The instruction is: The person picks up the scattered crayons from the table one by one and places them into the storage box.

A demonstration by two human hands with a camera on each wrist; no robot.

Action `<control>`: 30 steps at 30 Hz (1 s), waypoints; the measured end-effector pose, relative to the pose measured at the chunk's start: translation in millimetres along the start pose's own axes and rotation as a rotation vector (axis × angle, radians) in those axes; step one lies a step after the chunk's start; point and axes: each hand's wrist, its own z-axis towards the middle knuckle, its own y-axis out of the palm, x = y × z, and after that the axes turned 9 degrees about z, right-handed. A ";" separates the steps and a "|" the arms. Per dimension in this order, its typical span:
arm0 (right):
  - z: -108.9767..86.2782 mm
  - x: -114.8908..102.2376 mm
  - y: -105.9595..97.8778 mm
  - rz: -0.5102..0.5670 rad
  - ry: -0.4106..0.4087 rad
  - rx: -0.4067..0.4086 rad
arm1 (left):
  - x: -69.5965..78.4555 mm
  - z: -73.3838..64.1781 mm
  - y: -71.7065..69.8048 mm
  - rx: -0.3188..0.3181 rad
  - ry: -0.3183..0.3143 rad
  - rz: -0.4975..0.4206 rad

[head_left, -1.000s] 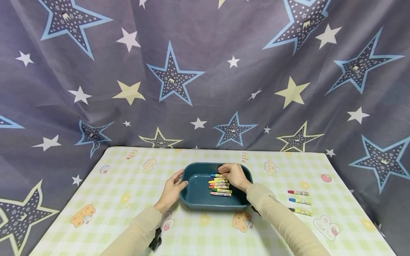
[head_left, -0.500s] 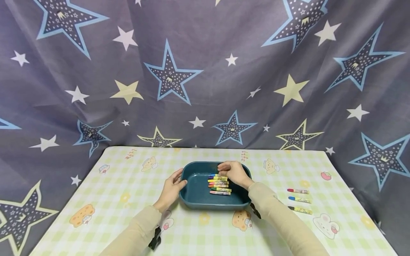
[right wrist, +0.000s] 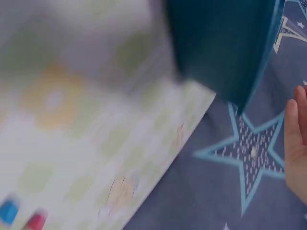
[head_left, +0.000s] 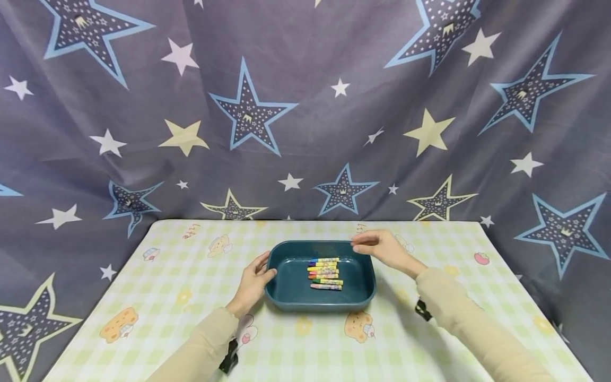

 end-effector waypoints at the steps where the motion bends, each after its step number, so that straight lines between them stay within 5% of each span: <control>1: -4.8 0.8 -6.4 -0.014 0.001 0.009 | -3.3 0.8 -0.2 0.003 -0.001 0.003; 17: -70.6 70.4 -105.0 -0.156 0.096 0.154 | -5.6 4.1 -8.5 0.032 0.008 0.033; 30: -112.5 116.0 -127.4 -0.127 0.231 0.190 | -6.0 3.6 1.9 0.024 0.011 0.005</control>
